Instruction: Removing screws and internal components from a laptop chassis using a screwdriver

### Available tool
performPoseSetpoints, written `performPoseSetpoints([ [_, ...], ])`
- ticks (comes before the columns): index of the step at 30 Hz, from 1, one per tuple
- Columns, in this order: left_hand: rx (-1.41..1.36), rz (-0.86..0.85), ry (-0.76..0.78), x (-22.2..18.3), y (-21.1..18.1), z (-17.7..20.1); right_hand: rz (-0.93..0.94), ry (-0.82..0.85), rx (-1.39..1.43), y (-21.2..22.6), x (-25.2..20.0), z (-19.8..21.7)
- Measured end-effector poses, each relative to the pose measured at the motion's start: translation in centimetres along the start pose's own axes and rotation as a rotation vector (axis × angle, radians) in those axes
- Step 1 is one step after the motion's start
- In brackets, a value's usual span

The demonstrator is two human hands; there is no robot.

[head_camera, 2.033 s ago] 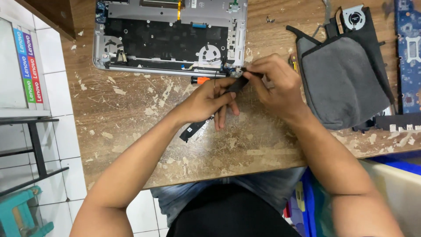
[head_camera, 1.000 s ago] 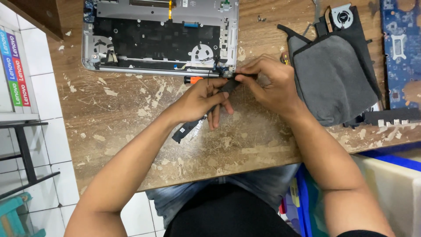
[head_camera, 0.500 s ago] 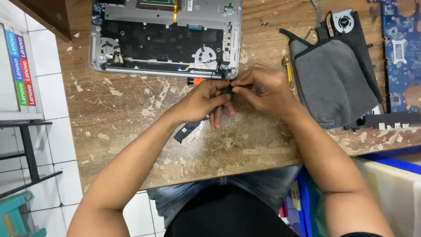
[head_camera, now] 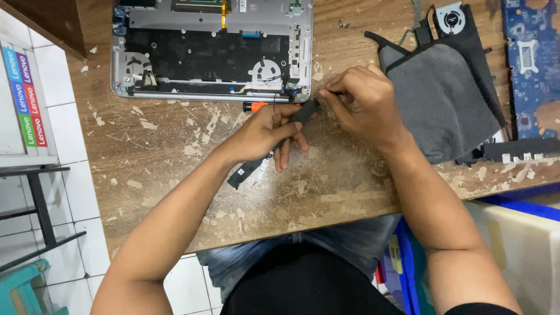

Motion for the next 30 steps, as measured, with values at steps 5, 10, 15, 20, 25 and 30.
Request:
performPoseSetpoints([
  [5,-0.013,-0.007,-0.009,0.1,0.6,0.3,-0.092,-0.003,0.205,1.2,0.0,-0.2],
  [10,-0.025,-0.002,-0.012,0.2,0.3,0.1,-0.031,-0.013,0.05,0.7,-0.1,0.1],
  [15,-0.015,-0.004,-0.007,0.2,0.6,0.2,-0.047,-0.004,0.25,2.2,0.4,0.3],
  [20,-0.002,0.012,0.0,0.3,0.7,0.3,-0.03,0.114,0.35,3.8,1.3,-0.6],
  [25,0.021,0.005,0.0,0.2,1.1,0.4,-0.042,0.184,0.377,3.3,1.0,-0.3],
  [30,0.037,0.016,0.031,-0.1,0.8,0.4,-0.031,0.171,0.372,3.9,1.5,-0.7],
])
Point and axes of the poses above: each hand's wrist, its own x-axis towards the middle knuckle, its own z-axis out of the back of the hand, y = z × x, the point moved 4 cm from there along x, towards the middle knuckle, and after that the axes turned 2 degrees about y, right-handed, at the moved point
